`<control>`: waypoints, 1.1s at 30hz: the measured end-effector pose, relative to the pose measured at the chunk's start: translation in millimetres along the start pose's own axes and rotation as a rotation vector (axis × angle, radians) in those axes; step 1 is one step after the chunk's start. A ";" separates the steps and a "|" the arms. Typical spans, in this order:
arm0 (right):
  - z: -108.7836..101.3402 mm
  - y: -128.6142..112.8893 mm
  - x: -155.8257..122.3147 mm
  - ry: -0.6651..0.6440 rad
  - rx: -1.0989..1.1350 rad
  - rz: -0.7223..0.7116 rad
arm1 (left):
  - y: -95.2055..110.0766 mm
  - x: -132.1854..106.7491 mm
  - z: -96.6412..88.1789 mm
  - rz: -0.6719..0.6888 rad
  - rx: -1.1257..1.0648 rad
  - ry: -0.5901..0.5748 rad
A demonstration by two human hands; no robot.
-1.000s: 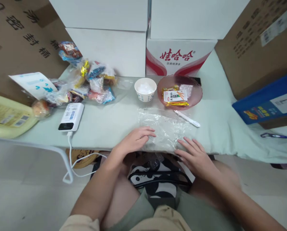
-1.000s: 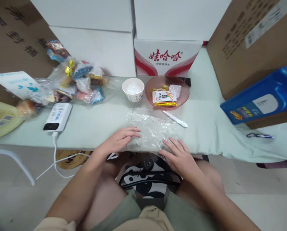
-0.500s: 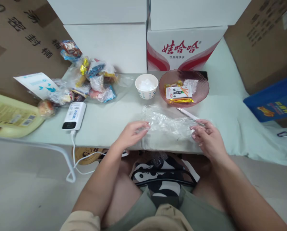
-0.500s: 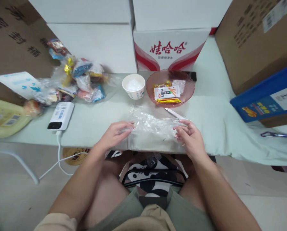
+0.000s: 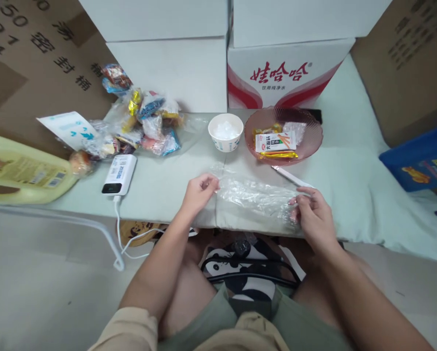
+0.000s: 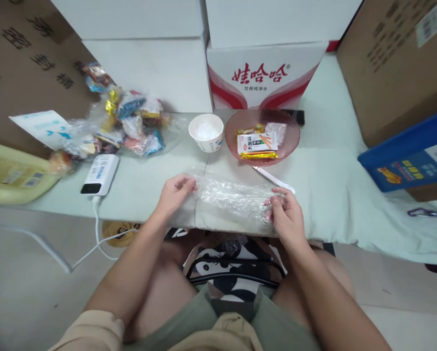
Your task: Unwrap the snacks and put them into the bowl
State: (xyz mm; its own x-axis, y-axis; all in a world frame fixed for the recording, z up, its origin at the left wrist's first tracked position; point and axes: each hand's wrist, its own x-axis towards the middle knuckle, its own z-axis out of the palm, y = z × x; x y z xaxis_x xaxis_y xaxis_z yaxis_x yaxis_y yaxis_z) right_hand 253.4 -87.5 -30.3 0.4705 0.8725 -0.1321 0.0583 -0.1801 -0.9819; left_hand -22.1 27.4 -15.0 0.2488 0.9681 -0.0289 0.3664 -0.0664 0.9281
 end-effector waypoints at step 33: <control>2.4 13.1 -8.5 -0.064 -1.103 -0.530 | -4.0 18.9 1.0 -0.054 0.701 0.168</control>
State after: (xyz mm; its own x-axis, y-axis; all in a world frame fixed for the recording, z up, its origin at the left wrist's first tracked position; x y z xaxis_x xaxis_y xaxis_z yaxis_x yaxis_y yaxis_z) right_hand 248.1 -96.1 -42.3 0.1194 0.9699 0.2123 0.9585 -0.0568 -0.2794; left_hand -18.0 45.8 -19.6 0.0931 0.9948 0.0417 0.8772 -0.1018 0.4692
